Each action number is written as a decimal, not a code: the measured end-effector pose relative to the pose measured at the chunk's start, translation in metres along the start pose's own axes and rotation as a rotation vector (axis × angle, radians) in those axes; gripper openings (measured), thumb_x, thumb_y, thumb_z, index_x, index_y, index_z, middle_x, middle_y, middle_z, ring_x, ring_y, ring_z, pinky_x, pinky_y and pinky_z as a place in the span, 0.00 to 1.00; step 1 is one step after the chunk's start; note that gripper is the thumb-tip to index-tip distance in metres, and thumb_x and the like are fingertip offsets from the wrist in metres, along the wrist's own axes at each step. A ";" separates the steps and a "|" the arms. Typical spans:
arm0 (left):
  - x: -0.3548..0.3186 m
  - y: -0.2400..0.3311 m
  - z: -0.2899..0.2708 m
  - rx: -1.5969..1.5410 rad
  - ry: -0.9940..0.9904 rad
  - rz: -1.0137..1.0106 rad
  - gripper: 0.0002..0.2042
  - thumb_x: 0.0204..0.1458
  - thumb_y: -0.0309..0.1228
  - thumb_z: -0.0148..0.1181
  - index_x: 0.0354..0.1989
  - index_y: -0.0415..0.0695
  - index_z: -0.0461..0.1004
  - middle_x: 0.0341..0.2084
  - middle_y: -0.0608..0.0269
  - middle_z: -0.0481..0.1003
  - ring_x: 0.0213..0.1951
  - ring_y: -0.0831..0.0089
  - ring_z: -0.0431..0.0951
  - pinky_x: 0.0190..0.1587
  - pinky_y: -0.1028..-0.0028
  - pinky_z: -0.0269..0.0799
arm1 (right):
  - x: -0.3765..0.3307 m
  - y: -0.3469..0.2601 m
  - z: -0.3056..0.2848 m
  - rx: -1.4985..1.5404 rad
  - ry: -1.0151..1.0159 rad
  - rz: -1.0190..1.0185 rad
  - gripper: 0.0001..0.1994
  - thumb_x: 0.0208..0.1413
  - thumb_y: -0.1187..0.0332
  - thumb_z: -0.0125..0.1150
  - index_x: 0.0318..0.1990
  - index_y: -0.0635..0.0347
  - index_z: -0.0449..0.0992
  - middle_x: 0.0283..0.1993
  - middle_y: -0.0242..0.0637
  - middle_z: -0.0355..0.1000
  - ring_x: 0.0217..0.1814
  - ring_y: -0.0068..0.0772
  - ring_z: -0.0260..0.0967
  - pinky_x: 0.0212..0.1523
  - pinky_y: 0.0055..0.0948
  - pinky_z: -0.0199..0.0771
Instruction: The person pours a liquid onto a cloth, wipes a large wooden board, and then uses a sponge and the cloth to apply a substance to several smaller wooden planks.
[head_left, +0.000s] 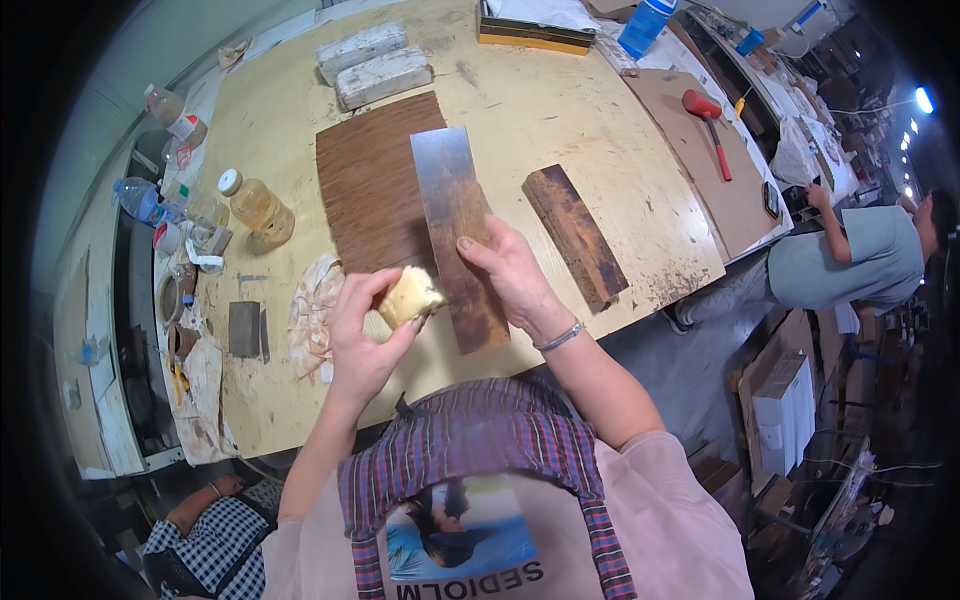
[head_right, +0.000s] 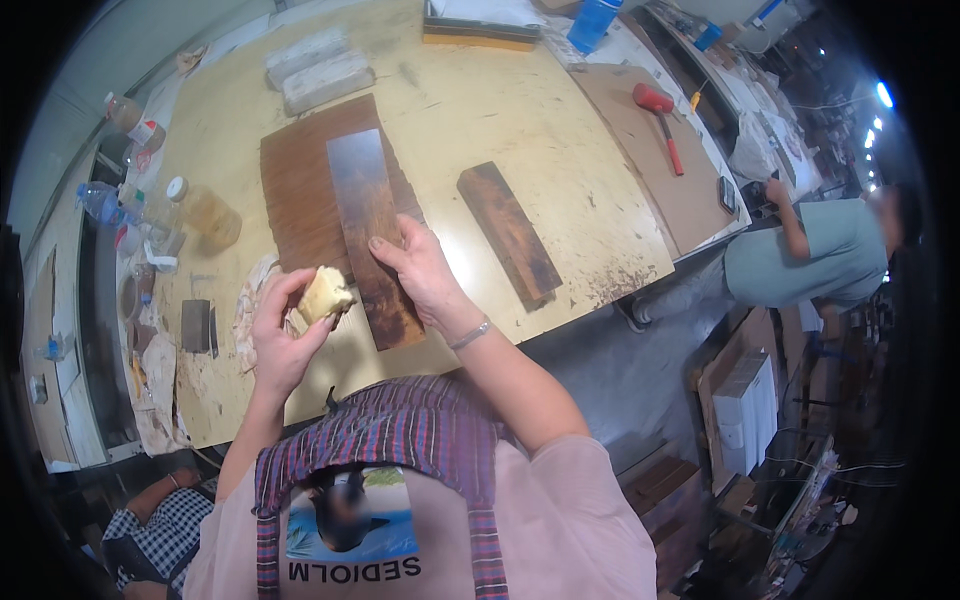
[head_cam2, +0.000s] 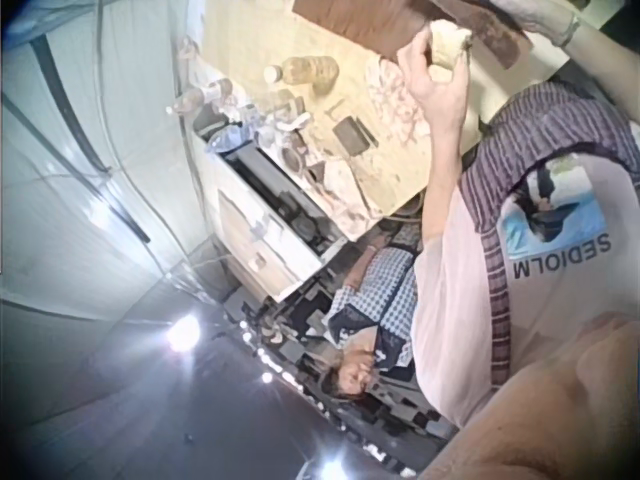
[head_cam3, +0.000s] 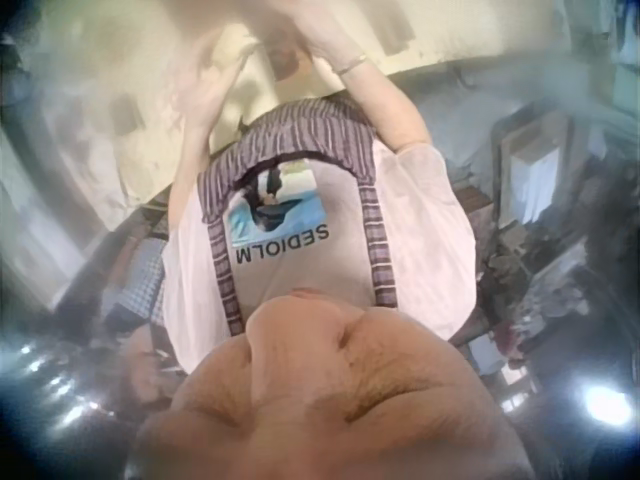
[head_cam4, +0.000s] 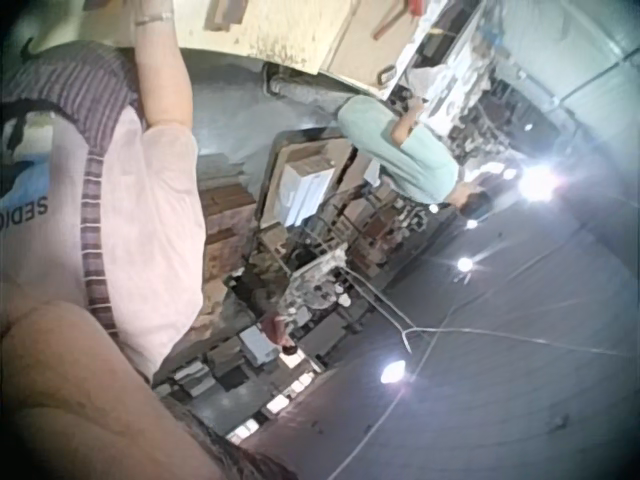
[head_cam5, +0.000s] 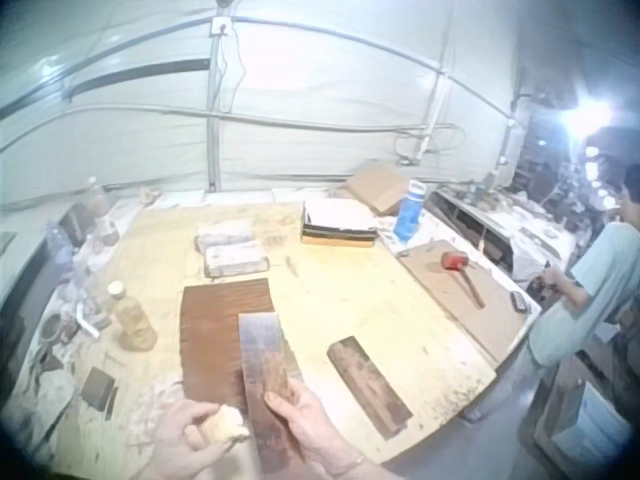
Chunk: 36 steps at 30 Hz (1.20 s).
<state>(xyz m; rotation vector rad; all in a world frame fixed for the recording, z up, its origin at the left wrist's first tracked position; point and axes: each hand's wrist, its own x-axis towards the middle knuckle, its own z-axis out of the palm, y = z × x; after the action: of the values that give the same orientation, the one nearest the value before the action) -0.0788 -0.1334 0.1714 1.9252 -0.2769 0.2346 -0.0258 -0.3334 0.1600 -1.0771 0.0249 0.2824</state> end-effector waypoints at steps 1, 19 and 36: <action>0.004 -0.001 0.000 0.040 -0.011 0.055 0.23 0.38 0.20 0.67 0.48 0.39 0.74 0.36 0.59 0.71 0.39 0.68 0.74 0.44 0.72 0.71 | 0.001 0.000 0.001 -0.044 -0.007 -0.006 0.18 0.62 0.75 0.53 0.58 0.69 0.66 0.53 0.41 0.73 0.53 0.27 0.71 0.56 0.28 0.71; -0.017 -0.014 0.001 0.158 -0.125 0.277 0.24 0.31 0.25 0.70 0.44 0.39 0.76 0.31 0.55 0.71 0.32 0.62 0.73 0.33 0.67 0.71 | 0.021 0.000 -0.005 0.046 0.150 -0.049 0.13 0.61 0.76 0.54 0.52 0.70 0.68 0.47 0.42 0.74 0.46 0.28 0.73 0.48 0.28 0.75; 0.047 -0.038 -0.010 0.302 0.082 0.354 0.22 0.35 0.26 0.68 0.45 0.41 0.76 0.33 0.56 0.73 0.36 0.59 0.75 0.39 0.65 0.72 | 0.008 0.014 0.005 -0.075 -0.023 0.139 0.12 0.61 0.77 0.54 0.51 0.68 0.71 0.46 0.37 0.76 0.47 0.24 0.72 0.51 0.26 0.73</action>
<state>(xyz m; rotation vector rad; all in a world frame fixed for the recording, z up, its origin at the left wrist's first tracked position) -0.0227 -0.1147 0.1551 2.1482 -0.5539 0.6177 -0.0222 -0.3212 0.1489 -1.1484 0.0696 0.4239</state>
